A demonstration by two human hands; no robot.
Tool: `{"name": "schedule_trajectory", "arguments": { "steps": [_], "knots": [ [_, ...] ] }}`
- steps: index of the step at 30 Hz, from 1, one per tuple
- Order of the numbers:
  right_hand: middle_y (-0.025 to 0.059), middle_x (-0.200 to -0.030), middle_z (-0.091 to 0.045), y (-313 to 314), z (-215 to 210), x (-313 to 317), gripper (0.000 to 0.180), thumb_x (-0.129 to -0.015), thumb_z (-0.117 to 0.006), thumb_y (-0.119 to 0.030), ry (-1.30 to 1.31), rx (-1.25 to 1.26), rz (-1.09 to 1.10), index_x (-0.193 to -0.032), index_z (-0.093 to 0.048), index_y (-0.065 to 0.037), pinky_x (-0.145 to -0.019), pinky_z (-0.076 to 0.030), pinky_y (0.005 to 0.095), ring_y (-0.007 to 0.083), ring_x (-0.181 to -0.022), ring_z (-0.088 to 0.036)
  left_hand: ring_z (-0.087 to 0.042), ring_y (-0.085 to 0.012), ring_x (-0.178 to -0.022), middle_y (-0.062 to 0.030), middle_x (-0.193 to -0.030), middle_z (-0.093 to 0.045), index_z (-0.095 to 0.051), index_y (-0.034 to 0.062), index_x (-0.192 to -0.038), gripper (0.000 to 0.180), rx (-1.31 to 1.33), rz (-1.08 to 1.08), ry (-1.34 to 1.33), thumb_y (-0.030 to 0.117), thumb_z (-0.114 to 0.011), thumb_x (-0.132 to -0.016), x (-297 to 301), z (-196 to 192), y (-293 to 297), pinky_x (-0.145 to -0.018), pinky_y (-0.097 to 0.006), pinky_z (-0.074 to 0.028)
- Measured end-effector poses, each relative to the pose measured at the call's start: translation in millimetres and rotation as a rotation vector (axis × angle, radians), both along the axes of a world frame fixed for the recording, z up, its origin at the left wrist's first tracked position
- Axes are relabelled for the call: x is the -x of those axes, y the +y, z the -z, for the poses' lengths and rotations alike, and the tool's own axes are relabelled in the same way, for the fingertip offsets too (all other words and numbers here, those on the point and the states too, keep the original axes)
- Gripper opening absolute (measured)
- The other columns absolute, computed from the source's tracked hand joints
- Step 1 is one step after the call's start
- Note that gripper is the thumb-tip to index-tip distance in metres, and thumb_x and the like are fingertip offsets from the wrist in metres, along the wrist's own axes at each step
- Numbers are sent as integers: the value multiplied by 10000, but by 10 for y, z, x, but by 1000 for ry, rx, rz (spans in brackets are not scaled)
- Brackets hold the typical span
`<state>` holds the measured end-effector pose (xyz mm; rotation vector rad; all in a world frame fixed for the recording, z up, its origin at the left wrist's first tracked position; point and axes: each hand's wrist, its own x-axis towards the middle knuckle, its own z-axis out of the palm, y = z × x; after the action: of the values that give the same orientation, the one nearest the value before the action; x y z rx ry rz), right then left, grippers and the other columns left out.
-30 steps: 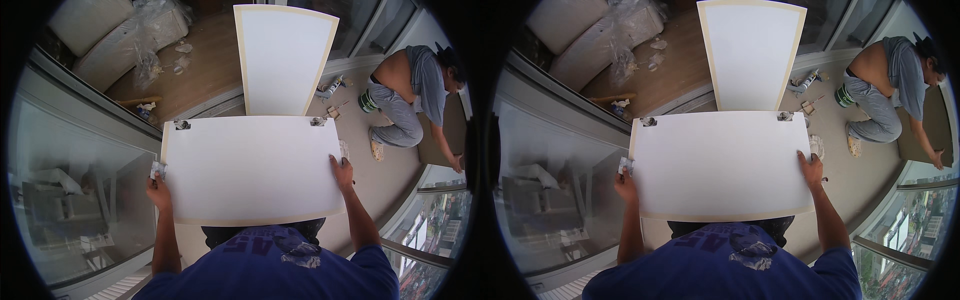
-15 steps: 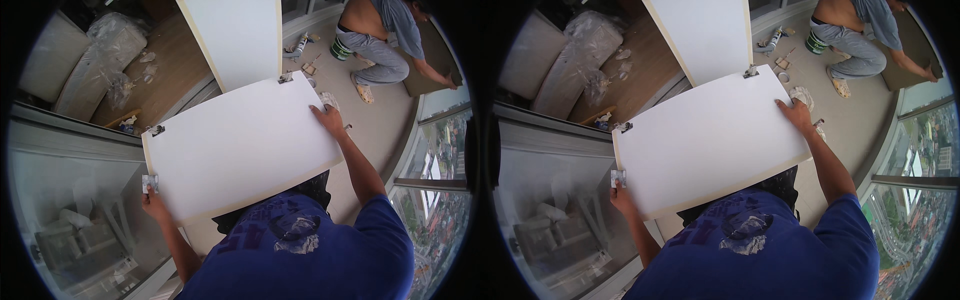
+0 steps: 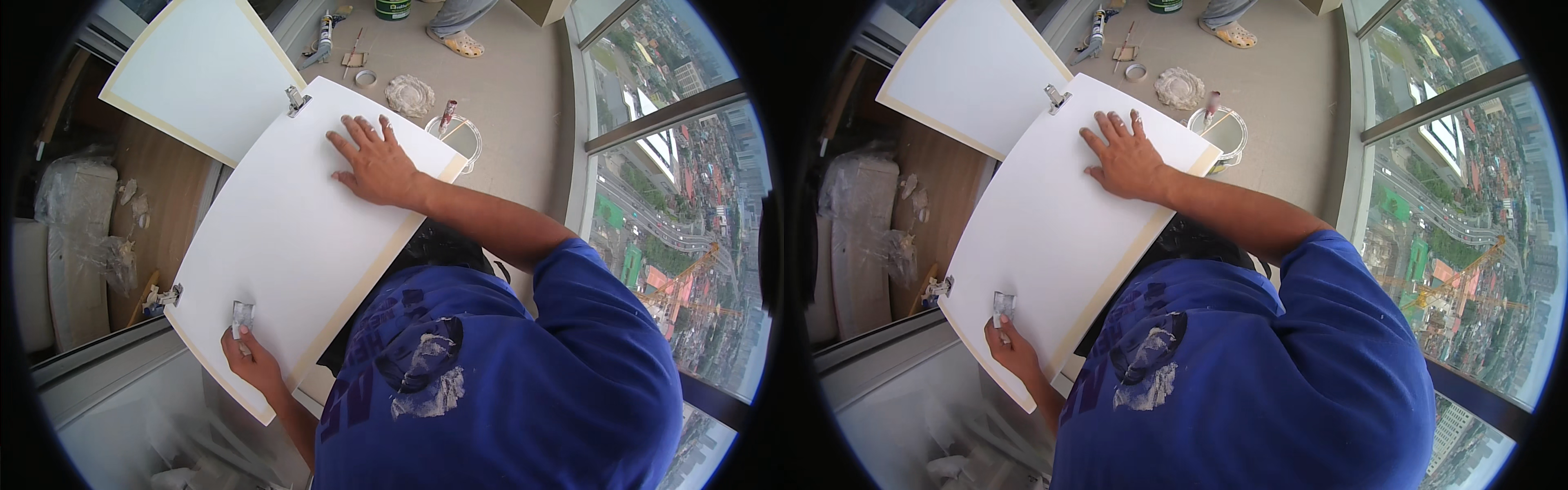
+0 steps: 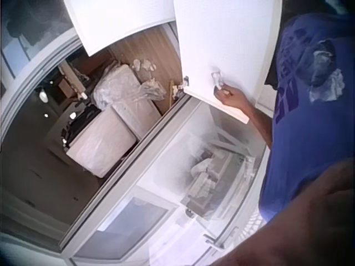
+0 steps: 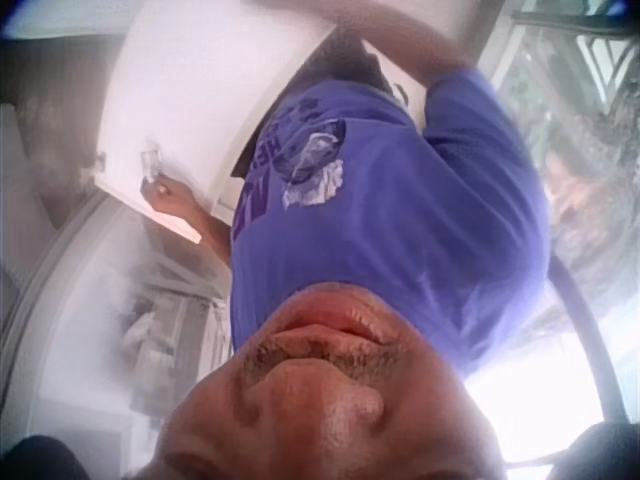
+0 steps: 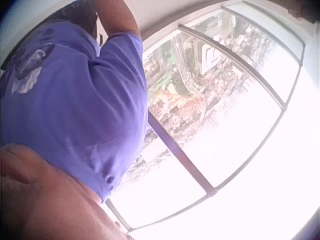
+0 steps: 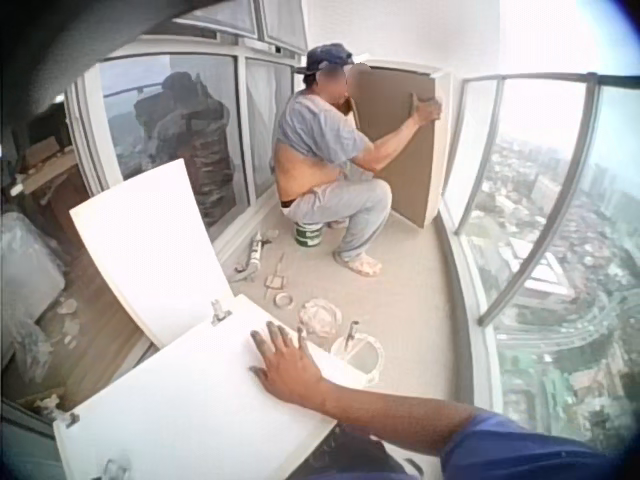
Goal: The person is sanding the edges and corner of a white cabinet door by hand using a piece of sandpaper and then wiping the surface with a cloth.
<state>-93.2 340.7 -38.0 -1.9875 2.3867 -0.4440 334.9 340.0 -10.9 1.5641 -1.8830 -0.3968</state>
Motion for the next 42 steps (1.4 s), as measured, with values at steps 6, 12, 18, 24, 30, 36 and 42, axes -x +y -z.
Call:
{"name": "schedule_trajectory", "arguments": {
  "steps": [6,12,18,24,30,36,42],
  "knots": [
    [245,-1724,-272,816,115,-666,752,-1090,-386,-622,-221,-88,-217,-1637,-408,-108,-1292,-114,667,413,-1624,-210,-655,-297,-1006,-189,-1124,-688,-651,-95,-1193,304,-173,238,166,187,-614,-1085,723,-79,247,-869,-373,-525],
    [262,-1692,-326,832,61,237,733,-1057,-533,-540,-62,-150,198,-1625,-404,-95,-1275,-180,668,428,-1584,-296,-657,-155,-1017,-97,-1127,-729,-656,-61,-1289,319,-410,80,657,196,-605,-1109,486,21,279,-924,-321,-520],
    [233,-1443,-626,492,-413,-290,737,-914,-834,-275,-859,-17,-163,-1530,-512,-30,-1120,-506,451,347,-1310,-647,-653,-118,-1050,-74,-1149,-736,-656,-62,-1315,335,-392,92,764,195,-632,-1101,695,-90,188,-969,-298,-504],
    [101,-1260,-718,201,-477,-1028,651,-874,-901,-225,-1098,-269,-528,-1453,-636,-88,-1174,-420,396,216,-1148,-639,-545,-71,-756,2,-840,-681,-720,-12,-1014,232,-447,181,649,215,-715,-1055,801,-119,255,-684,-270,-452],
    [57,-1033,-728,100,-277,-1119,151,-939,-825,-145,-1241,-348,-488,-1061,-799,-60,-996,-481,327,162,-1024,-651,-562,-114,-718,-54,-790,-646,-708,-24,-964,215,-301,234,473,180,-771,-992,871,-124,262,-651,-289,-459],
    [34,-1027,-758,104,-126,-905,154,-1016,-693,-47,-1780,-242,-186,-1157,-732,0,-938,-513,293,114,-959,-684,-650,-171,-973,-96,-1101,-663,-625,26,-1271,230,-62,149,565,34,-607,-1042,264,-646,418,-843,-294,-521],
    [86,-1144,-765,50,-40,-752,202,-1015,-686,-39,-1820,-223,-181,-1206,-712,21,-1002,-510,323,160,-1061,-705,-695,-241,-1023,-154,-1233,-659,-568,45,-1334,238,189,-32,862,42,-518,-1101,-749,-1217,803,-922,-374,-593]
  ]
}}
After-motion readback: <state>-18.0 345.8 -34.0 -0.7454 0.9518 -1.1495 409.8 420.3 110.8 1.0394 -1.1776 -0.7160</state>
